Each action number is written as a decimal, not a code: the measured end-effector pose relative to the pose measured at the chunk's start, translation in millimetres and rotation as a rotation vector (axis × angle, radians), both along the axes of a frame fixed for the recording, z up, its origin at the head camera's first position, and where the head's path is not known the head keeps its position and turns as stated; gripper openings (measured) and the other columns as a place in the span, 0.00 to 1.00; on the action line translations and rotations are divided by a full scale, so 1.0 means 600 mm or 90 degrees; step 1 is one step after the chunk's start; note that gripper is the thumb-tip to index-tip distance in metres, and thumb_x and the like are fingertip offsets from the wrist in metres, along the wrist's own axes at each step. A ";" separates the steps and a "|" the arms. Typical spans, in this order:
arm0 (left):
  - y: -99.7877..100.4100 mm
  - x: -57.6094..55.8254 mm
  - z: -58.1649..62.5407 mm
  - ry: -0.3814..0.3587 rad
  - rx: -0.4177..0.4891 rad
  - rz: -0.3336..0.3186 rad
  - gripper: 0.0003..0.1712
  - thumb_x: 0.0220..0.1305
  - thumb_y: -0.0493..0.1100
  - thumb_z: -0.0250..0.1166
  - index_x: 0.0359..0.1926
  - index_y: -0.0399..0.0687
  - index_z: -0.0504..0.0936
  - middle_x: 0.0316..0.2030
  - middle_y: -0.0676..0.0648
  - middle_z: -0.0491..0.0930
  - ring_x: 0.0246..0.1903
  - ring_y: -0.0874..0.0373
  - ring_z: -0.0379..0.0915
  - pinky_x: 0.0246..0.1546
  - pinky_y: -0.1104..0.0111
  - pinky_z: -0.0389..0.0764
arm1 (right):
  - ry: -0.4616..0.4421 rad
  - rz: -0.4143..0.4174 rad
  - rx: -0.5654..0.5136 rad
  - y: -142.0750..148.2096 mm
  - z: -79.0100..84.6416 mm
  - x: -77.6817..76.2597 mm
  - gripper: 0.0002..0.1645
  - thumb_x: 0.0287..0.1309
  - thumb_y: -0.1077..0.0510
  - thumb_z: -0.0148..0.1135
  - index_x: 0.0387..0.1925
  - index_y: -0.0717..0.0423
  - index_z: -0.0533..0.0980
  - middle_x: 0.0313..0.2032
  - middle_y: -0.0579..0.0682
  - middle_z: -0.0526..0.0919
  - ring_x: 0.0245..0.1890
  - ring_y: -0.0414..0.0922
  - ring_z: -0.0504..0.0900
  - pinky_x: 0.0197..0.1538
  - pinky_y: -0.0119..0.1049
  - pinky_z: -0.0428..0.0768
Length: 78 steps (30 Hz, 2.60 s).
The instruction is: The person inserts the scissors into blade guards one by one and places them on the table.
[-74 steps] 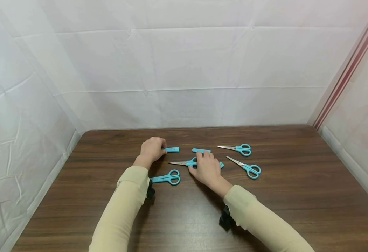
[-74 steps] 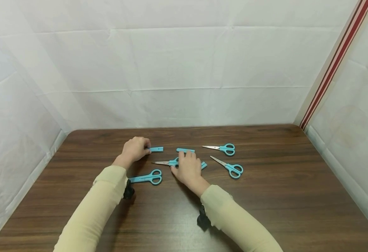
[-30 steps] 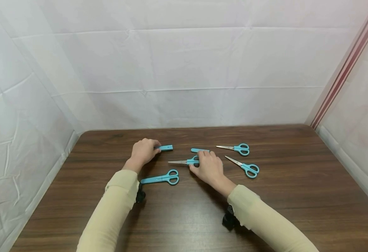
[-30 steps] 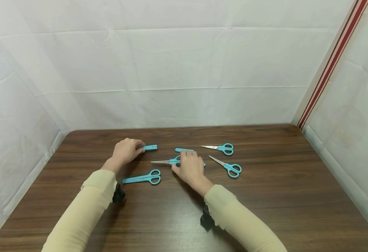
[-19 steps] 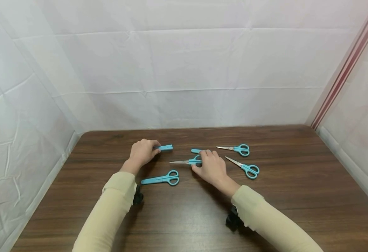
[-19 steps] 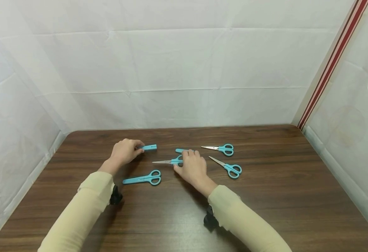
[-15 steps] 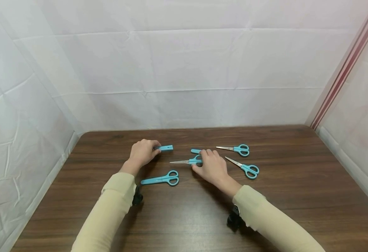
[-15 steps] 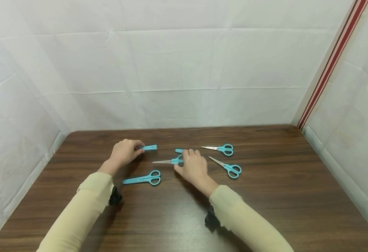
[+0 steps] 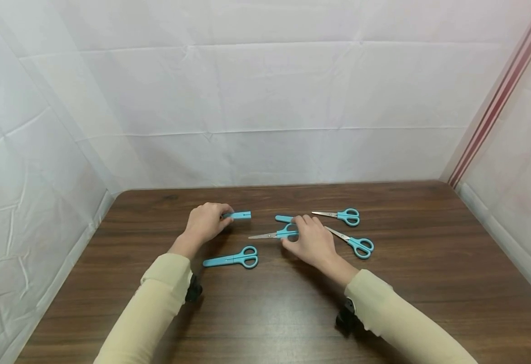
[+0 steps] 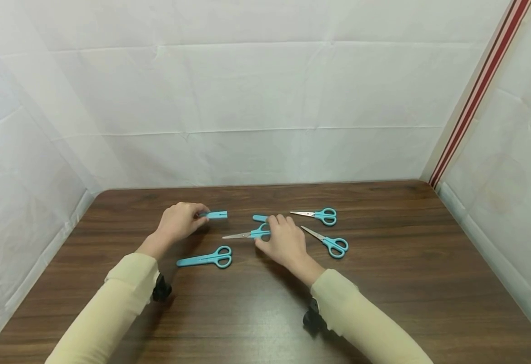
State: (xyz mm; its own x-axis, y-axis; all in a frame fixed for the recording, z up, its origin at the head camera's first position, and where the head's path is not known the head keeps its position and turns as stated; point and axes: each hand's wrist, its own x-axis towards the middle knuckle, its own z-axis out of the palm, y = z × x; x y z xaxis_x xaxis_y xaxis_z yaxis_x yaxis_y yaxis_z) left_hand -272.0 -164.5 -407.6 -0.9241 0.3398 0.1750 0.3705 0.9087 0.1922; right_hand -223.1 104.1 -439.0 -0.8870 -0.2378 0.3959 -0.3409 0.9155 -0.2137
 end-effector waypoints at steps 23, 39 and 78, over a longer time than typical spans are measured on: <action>0.002 0.037 0.012 0.079 0.009 -0.069 0.10 0.57 0.46 0.66 0.40 0.51 0.83 0.32 0.50 0.84 0.25 0.61 0.76 0.18 0.70 0.71 | -0.006 -0.006 -0.024 0.033 0.017 -0.002 0.28 0.48 0.38 0.62 0.46 0.50 0.77 0.39 0.47 0.80 0.37 0.46 0.77 0.26 0.39 0.76; 0.004 0.065 0.014 0.111 0.017 -0.097 0.08 0.56 0.45 0.66 0.38 0.52 0.84 0.30 0.52 0.83 0.24 0.63 0.74 0.19 0.71 0.70 | 0.015 0.007 -0.031 0.053 0.021 -0.005 0.27 0.49 0.39 0.62 0.46 0.51 0.76 0.38 0.48 0.80 0.37 0.47 0.77 0.29 0.39 0.76; 0.002 0.101 0.005 0.155 0.062 -0.118 0.07 0.54 0.45 0.69 0.36 0.54 0.84 0.29 0.53 0.83 0.25 0.63 0.76 0.20 0.71 0.72 | 0.018 0.033 -0.021 0.045 0.013 -0.005 0.27 0.48 0.39 0.62 0.46 0.50 0.76 0.39 0.47 0.80 0.42 0.46 0.77 0.30 0.39 0.76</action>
